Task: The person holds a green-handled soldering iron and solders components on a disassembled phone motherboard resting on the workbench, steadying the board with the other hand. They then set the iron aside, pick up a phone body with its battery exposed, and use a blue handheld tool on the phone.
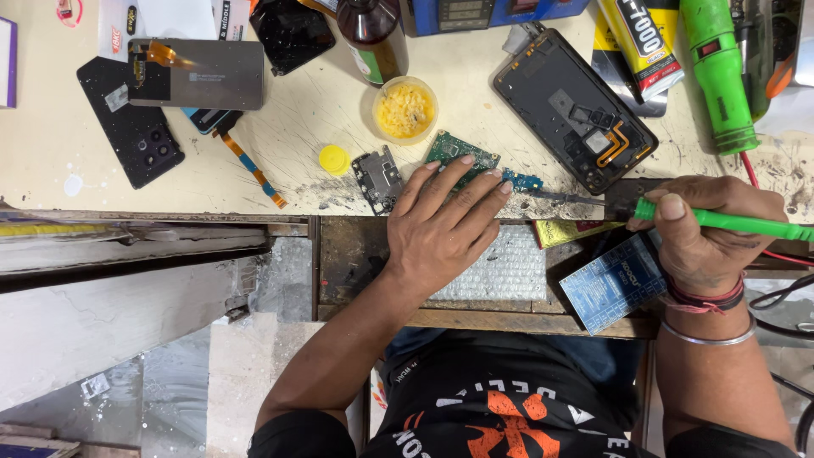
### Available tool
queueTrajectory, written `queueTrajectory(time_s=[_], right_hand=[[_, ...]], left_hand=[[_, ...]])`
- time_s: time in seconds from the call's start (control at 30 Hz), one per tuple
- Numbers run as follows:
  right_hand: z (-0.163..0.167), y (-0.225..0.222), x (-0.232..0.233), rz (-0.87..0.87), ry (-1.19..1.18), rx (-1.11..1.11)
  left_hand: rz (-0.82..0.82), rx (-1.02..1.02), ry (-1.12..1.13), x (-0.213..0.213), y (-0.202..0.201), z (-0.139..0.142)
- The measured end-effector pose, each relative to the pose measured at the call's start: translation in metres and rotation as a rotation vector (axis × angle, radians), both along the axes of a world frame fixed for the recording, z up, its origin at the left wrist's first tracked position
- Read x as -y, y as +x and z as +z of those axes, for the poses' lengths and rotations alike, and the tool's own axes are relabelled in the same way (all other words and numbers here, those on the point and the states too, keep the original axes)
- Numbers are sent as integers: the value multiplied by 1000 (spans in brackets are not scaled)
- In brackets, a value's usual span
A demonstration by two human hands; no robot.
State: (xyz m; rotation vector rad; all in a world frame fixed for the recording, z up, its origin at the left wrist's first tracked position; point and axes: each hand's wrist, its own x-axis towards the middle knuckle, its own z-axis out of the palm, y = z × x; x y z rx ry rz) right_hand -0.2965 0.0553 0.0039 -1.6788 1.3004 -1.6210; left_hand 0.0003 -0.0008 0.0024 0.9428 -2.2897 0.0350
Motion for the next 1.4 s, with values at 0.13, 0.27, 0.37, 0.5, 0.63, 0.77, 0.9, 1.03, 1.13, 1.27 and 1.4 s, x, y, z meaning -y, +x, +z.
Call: queueTrajectory(time_s=[0.13, 0.27, 0.37, 0.5, 0.63, 0.77, 0.9, 1.03, 1.13, 1.27, 1.4], right_hand=[[0, 1, 0, -14, 6, 21], [0, -1, 0, -21, 9, 27], [-1, 1, 1, -23, -11, 36], [-4, 0, 1, 1, -20, 43], [-8, -5, -1, -20, -5, 53], [-15, -9, -1, -40, -21, 56], [-19, -8, 1, -75, -36, 134], [-20, 0, 7, -120, -136, 213], [-15, -3, 0, -177, -193, -19], [-7, -15, -35, -180, -379, -451], [-14, -8, -72, -106, -474, -559]], left_hand=[[5, 1, 1, 0, 0, 0], [-2, 1, 0, 0, 1, 0], [-4, -3, 4, -1, 0, 1], [-6, 1, 7, 0, 1, 2], [-9, -1, 9, 0, 1, 3], [-2, -10, 1, 0, 1, 3], [-6, -2, 0, 1, 0, 2], [0, 2, -21, 2, 1, 2], [-7, -1, -18, 2, 1, 3], [-13, -8, -4, 1, 1, 3], [-25, -13, 14, 2, 2, 1]])
